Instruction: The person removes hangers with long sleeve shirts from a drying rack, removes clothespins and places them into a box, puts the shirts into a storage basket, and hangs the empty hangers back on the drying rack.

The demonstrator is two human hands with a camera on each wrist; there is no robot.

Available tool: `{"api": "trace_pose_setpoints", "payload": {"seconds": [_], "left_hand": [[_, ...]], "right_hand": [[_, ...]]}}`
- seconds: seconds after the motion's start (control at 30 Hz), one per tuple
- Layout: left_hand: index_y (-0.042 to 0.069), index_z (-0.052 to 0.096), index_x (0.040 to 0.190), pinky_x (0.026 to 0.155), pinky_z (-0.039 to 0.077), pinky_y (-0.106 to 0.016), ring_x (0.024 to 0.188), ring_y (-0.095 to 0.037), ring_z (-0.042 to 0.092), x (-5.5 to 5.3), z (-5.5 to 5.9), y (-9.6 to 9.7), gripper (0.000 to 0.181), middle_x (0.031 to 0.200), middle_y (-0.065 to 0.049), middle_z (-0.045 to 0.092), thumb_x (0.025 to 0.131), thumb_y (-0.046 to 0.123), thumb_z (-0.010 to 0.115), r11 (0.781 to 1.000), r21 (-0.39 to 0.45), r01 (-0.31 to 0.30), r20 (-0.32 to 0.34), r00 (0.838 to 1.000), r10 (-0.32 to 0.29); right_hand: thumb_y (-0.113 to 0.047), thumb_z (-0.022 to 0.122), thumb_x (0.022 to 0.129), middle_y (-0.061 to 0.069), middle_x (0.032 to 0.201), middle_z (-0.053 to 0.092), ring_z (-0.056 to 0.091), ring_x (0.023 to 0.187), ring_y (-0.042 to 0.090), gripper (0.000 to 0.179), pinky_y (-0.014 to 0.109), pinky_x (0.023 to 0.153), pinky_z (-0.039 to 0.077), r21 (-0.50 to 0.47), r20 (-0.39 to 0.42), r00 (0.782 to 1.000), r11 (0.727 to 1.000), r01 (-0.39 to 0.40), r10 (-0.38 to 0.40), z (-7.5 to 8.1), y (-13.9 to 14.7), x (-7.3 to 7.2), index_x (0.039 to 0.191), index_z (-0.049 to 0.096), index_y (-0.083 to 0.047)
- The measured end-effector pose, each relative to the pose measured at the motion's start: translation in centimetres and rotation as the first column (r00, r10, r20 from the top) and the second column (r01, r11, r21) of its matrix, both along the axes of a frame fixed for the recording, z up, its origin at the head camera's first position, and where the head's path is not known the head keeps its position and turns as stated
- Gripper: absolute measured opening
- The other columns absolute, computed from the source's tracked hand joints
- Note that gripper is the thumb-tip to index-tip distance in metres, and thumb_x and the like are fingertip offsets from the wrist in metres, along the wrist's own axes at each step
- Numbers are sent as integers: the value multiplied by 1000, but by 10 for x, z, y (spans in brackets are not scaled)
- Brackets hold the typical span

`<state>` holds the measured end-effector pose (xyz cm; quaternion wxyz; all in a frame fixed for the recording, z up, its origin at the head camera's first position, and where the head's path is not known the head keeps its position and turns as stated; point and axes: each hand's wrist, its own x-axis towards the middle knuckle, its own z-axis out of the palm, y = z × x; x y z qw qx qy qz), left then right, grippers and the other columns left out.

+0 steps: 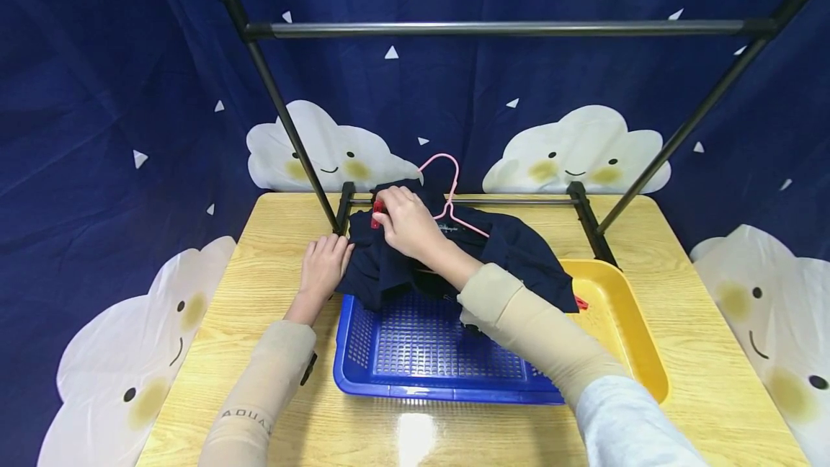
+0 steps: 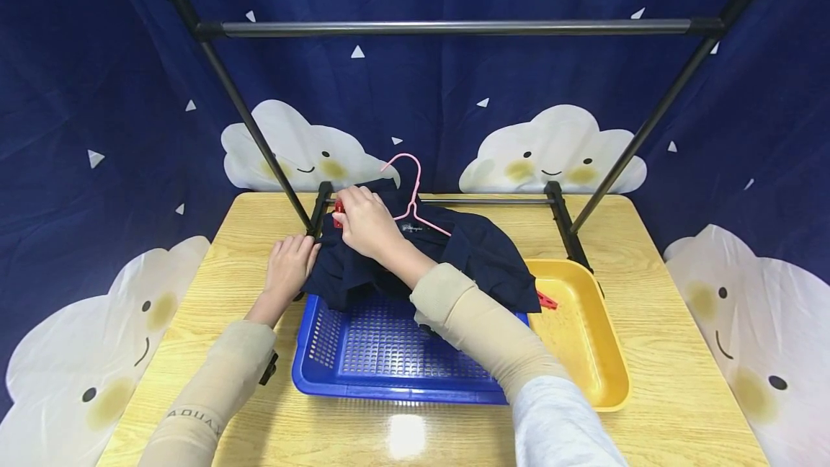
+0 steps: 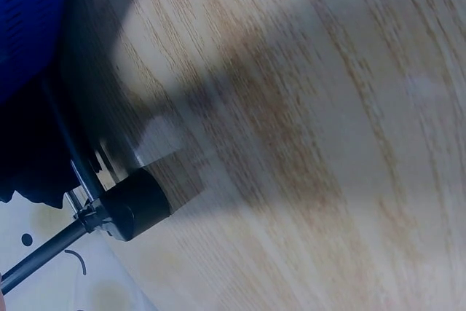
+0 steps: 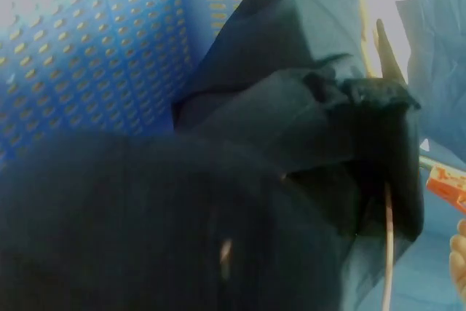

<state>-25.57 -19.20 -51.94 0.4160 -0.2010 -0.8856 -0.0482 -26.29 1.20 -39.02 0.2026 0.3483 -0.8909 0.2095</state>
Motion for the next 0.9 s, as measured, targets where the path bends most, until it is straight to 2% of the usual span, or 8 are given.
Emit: {"api": "trace_pose_setpoints", "payload": {"seconds": [0.2, 0.4, 0.67, 0.77, 0.9], "left_hand": [[3, 46, 79, 59, 36, -38, 64, -30, 46, -1, 0, 0, 36, 73, -11, 48, 98, 31, 33, 1000, -2, -6, -23, 1000, 6], [4, 45, 79, 59, 37, -38, 64, -29, 45, 0, 1, 0, 36, 73, -10, 47, 98, 32, 34, 1000, -6, -16, -12, 1000, 16], [4, 46, 80, 60, 38, -39, 66, -29, 47, -1, 0, -1, 26, 73, -10, 48, 91, 27, 48, 999, -19, -30, 8, 1000, 30], [4, 45, 80, 61, 38, -39, 66, -29, 47, -1, 0, -1, 27, 74, -10, 48, 91, 28, 47, 999, -19, -31, 13, 999, 31], [4, 45, 79, 61, 38, -39, 66, -29, 46, 0, 0, -1, 33, 73, -10, 47, 95, 31, 39, 999, -22, -34, 22, 999, 35]], "right_hand": [[-20, 52, 92, 9, 99, 55, 50, 96, 24, 22, 35, 90, 39, 45, -51, 999, 999, 5, -3, 4, 13, 9, 105, 52, -2], [-23, 50, 93, 11, 103, 53, 49, 97, 25, 27, 36, 87, 40, 85, -95, 995, 996, 25, -17, 7, 26, 16, 109, 49, -2], [-24, 51, 91, 12, 99, 53, 49, 95, 27, 28, 37, 88, 38, 74, -162, 987, 997, 23, -10, 7, 45, 23, 107, 50, -2], [-25, 51, 91, 12, 96, 53, 49, 94, 28, 28, 37, 88, 38, 73, -204, 979, 997, 18, -3, 8, 53, 25, 105, 50, -1], [-28, 51, 90, 12, 94, 53, 49, 89, 28, 30, 38, 83, 39, 55, -241, 970, 998, 27, -13, 9, 65, 27, 103, 52, 0]]}}
